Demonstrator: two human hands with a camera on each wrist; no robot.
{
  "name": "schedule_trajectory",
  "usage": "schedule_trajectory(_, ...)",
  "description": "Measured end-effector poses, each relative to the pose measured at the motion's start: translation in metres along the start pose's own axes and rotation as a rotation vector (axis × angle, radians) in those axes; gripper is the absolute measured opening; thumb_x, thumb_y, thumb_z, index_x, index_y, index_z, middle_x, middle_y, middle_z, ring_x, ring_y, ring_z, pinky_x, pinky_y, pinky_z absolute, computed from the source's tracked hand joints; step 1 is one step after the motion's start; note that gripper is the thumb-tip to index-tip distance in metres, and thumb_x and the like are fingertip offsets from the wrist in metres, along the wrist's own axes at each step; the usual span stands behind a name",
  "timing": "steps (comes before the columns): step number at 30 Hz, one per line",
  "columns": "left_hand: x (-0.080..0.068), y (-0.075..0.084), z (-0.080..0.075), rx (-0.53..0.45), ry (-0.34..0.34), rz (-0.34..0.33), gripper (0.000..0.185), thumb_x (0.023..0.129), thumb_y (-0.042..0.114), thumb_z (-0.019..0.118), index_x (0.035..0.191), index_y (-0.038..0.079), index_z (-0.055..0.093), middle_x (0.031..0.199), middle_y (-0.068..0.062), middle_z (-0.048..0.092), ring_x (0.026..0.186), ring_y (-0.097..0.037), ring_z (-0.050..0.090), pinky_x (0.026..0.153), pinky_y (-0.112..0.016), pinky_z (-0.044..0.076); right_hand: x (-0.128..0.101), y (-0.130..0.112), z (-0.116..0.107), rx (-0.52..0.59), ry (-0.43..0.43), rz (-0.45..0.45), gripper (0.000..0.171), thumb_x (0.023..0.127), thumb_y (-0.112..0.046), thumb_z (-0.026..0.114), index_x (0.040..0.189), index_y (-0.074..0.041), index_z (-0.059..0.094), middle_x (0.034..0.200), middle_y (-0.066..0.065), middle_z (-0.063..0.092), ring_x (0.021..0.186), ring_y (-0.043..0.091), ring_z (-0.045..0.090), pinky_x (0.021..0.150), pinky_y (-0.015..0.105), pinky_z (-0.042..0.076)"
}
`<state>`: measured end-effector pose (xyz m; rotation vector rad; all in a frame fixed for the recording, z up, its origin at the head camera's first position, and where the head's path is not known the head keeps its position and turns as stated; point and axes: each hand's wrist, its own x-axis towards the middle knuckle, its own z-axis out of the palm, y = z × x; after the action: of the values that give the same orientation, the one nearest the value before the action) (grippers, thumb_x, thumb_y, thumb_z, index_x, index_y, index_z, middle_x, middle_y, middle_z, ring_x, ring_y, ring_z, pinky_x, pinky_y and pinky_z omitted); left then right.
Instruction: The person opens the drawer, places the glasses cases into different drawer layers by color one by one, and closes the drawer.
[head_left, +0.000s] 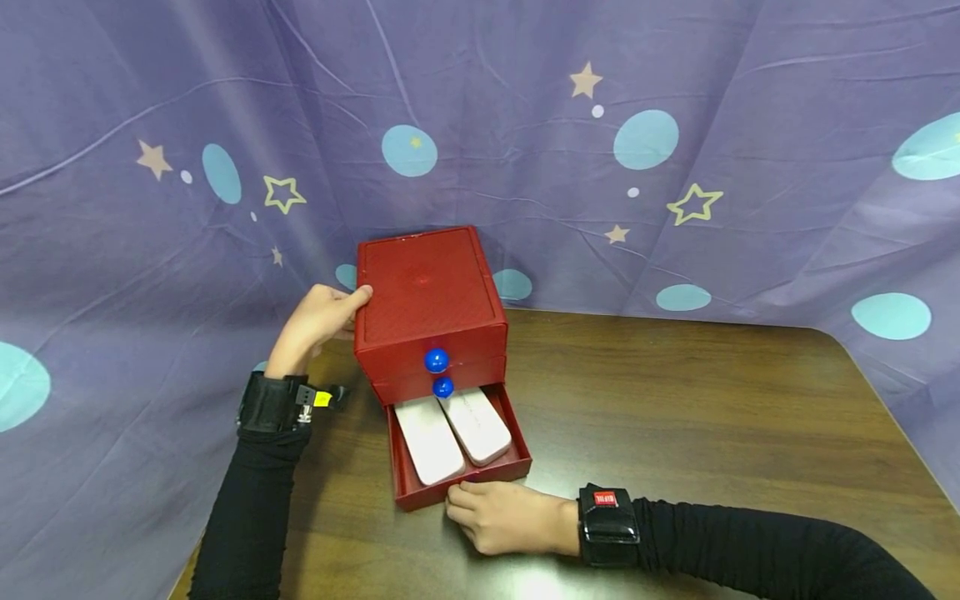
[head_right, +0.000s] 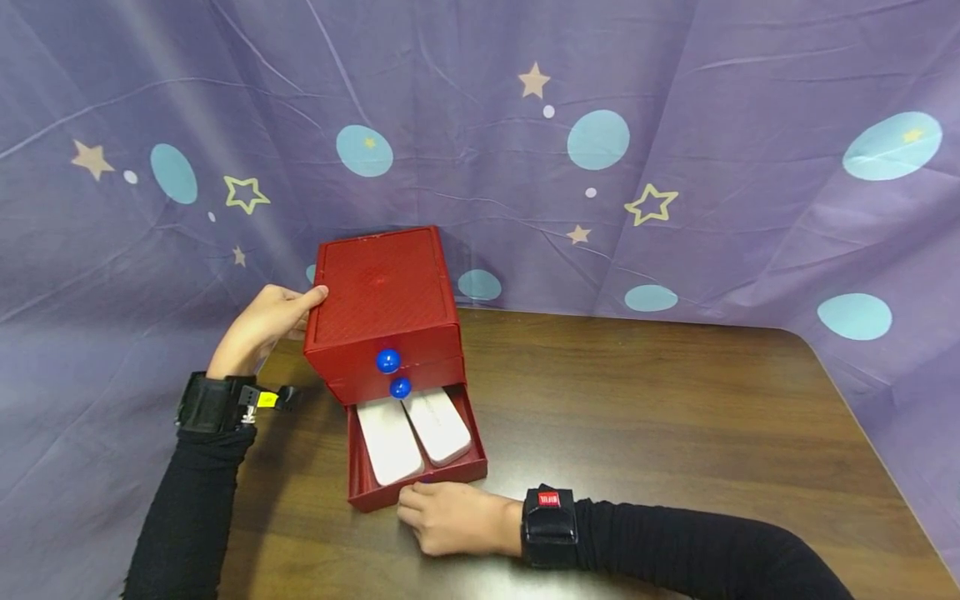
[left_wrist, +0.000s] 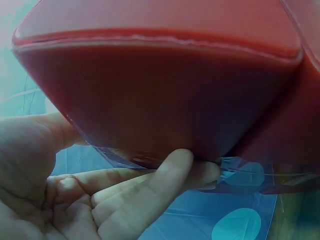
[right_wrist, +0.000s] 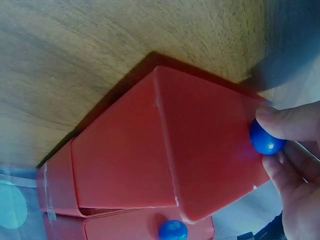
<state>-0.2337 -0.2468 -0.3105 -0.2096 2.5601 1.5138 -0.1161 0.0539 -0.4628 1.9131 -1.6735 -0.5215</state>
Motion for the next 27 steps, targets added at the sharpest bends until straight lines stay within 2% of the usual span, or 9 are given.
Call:
schedule_trajectory(5,0.000,-0.001,-0.002,-0.010,0.008,0.000,0.053,0.104,0.035,0.055,0.055,0.019,0.044,0.049,0.012,0.042,0.064,-0.004,0.070,0.067,-0.026,0.064,0.006,0.004,0.001,-0.008,0.007,0.007,0.020,0.099,-0.034,0.055,0.094,-0.034,0.074,0.106,-0.010,0.064,0.105,0.012,0.059,0.098,0.023,0.053)
schedule_trajectory(7,0.000,-0.002,-0.002,-0.016,0.006,0.002,0.052,0.103,0.035,0.055,0.055,0.018,0.048,0.050,0.013,0.046,0.064,-0.004,0.071,0.067,-0.026,0.064,0.008,0.005,0.003,-0.010,0.009,0.010,0.020,0.099,-0.034,0.055,0.093,-0.033,0.074,0.106,-0.010,0.064,0.104,0.012,0.059,0.097,0.023,0.053)
schedule_trajectory(12,0.001,-0.002,-0.002,-0.023,0.003,-0.002,0.048,0.103,0.036,0.056,0.061,0.015,0.062,0.065,0.008,0.066,0.065,-0.006,0.072,0.068,-0.027,0.064,0.012,0.011,0.008,-0.013,0.013,0.033,0.020,0.099,-0.031,0.055,0.094,-0.030,0.075,0.106,-0.009,0.064,0.102,0.011,0.058,0.097,0.023,0.054)
schedule_trajectory(18,0.001,-0.003,-0.001,-0.015,0.012,-0.001,0.047,0.103,0.038,0.057,0.062,0.014,0.062,0.063,0.008,0.064,0.068,-0.009,0.073,0.070,-0.030,0.065,0.015,0.020,0.017,-0.011,-0.007,0.074,0.015,0.097,-0.027,0.060,0.097,-0.025,0.075,0.103,-0.008,0.062,0.098,0.011,0.055,0.096,0.022,0.054)
schedule_trajectory(21,0.001,-0.002,0.000,-0.015,0.014,-0.007,0.045,0.103,0.039,0.057,0.068,0.013,0.068,0.068,0.006,0.068,0.069,-0.011,0.074,0.072,-0.031,0.065,0.015,0.024,0.021,-0.010,-0.023,0.079,0.013,0.097,-0.026,0.062,0.098,-0.024,0.075,0.102,-0.007,0.062,0.096,0.011,0.054,0.095,0.021,0.054)
schedule_trajectory(27,0.002,-0.003,-0.001,-0.008,0.023,-0.012,0.046,0.102,0.040,0.058,0.065,0.013,0.064,0.067,0.007,0.067,0.069,-0.012,0.074,0.072,-0.031,0.065,0.017,0.027,0.024,-0.004,-0.029,0.099,0.010,0.095,-0.023,0.067,0.100,-0.022,0.076,0.104,-0.007,0.063,0.099,0.011,0.056,0.097,0.021,0.054)
